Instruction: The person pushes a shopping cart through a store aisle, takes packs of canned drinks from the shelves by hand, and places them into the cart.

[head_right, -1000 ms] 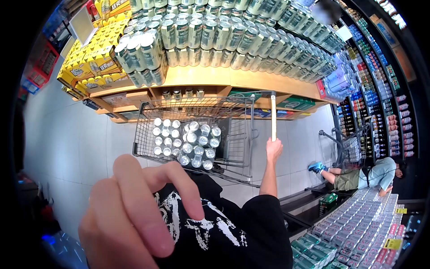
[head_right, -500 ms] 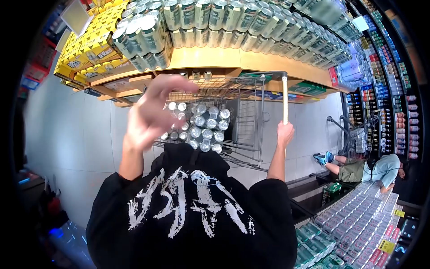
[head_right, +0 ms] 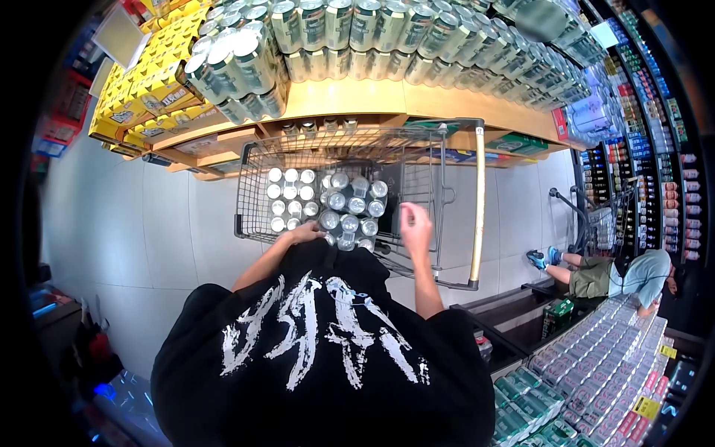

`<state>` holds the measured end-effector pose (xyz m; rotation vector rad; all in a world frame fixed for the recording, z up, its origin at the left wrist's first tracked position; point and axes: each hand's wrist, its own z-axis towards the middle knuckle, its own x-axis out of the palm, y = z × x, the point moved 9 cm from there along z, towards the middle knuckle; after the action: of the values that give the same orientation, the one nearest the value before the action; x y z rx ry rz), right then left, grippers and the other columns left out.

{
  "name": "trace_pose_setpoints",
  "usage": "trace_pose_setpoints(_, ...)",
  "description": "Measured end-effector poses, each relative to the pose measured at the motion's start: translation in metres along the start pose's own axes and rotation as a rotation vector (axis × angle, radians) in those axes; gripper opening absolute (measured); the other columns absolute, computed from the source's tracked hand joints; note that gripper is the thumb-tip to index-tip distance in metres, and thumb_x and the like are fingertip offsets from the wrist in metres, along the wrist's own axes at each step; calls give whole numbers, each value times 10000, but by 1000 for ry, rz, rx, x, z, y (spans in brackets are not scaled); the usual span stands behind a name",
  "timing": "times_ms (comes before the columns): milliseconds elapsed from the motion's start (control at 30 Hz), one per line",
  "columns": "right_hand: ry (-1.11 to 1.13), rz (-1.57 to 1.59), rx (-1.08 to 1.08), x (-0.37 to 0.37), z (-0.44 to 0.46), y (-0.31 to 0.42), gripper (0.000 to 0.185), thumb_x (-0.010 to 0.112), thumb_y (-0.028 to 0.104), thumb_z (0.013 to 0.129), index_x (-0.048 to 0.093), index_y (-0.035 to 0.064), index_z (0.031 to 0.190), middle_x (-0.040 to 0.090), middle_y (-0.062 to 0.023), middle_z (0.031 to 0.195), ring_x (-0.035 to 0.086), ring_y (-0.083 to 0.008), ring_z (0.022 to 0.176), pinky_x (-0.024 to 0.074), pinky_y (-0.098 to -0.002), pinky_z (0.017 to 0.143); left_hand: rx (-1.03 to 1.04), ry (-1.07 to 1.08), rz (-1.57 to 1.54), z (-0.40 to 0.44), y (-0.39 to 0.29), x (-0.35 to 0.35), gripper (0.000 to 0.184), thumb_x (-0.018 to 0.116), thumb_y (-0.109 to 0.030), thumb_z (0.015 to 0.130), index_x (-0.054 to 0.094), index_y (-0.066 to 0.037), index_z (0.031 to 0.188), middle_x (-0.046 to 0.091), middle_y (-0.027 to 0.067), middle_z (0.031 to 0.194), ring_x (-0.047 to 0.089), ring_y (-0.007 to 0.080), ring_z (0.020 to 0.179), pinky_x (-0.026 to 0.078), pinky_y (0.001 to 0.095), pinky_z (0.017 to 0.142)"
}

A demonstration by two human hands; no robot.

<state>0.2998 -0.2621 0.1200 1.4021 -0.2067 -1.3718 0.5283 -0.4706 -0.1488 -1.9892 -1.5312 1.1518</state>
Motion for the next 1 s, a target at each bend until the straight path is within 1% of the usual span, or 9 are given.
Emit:
trace_pose_setpoints(133, 304, 31, 590, 149, -104, -166, 579, 729, 259, 788, 490, -30, 1229, 617, -131, 1098, 615, -207, 928, 493, -311, 836, -67, -7, -71, -21, -14, -19, 572, 592, -438, 845, 568, 48, 1145, 619, 212, 1115, 584, 307, 1061, 435, 372, 920)
trace_pose_setpoints(233, 463, 349, 925, 175, -137, -153, 669, 752, 294, 761, 459, -41, 1260, 641, -144, 1031, 629, -196, 891, 509, -300, 773, -39, -18, -59, -23, -14, -21, 537, 592, -437, 847, 617, 45, 1081, 643, 199, 1057, 602, 286, 1015, 443, 368, 891)
trace_pose_setpoints(433, 350, 362, 836, 162, -117, -149, 810, 800, 227, 711, 350, -66, 1317, 655, -135, 931, 623, -163, 729, 505, -285, 642, -98, -80, -178, -21, -3, -12, 487, 628, -460, 832, 655, 23, 885, 661, 136, 842, 622, 214, 796, 478, 350, 733)
trace_pose_setpoints(500, 478, 422, 832, 165, -114, -137, 786, 812, 240, 700, 393, -32, 1307, 641, -149, 1065, 633, -185, 909, 515, -307, 784, -150, -57, -187, -20, -1, -10, 514, 656, -515, 797, 637, -1, 803, 644, 99, 780, 611, 189, 727, 483, 331, 667)
trace_pose_setpoints(600, 459, 140, 576, 170, -101, -138, 767, 827, 214, 686, 420, -53, 1280, 640, -143, 1069, 636, -183, 914, 521, -311, 783, -107, -179, -135, -24, -10, -13, 499, 685, -543, 773, 560, -59, 780, 548, 29, 684, 509, 129, 620, 432, 301, 571)
trace_pose_setpoints(700, 463, 539, 679, 165, -101, -113, 770, 829, 161, 684, 418, -50, 1300, 645, -139, 1062, 644, -172, 882, 530, -290, 754, -106, -213, -243, -38, -4, -18, 511, 706, -536, 753, 509, -65, 735, 561, 41, 710, 519, 124, 662, 464, 286, 641)
trace_pose_setpoints(833, 371, 510, 620, 130, -63, -50, 714, 812, 99, 704, 448, -66, 1296, 641, -37, 857, 577, -74, 707, 468, -212, 605, 50, -370, -637, -61, -33, -42, 391, 723, -350, 815, 428, -129, 686, 503, -42, 706, 445, 75, 672, 372, 239, 600)
trace_pose_setpoints(867, 326, 594, 562, 124, -52, -34, 676, 827, 119, 688, 499, -48, 1256, 552, 54, 689, 450, -17, 575, 389, -179, 519, -2, -380, -632, -69, -39, -49, 381, 717, -292, 830, 397, -152, 678, 506, -57, 726, 445, 56, 693, 354, 212, 600)
trace_pose_setpoints(1000, 334, 670, 450, 99, -15, 16, 879, 832, 83, 676, 328, -81, 1377, 398, 86, 688, 359, -9, 585, 363, -152, 534, 4, -251, -828, -123, -112, -91, 316, 708, -257, 832, 418, -163, 749, 573, -42, 858, 568, 78, 819, 517, 284, 594)
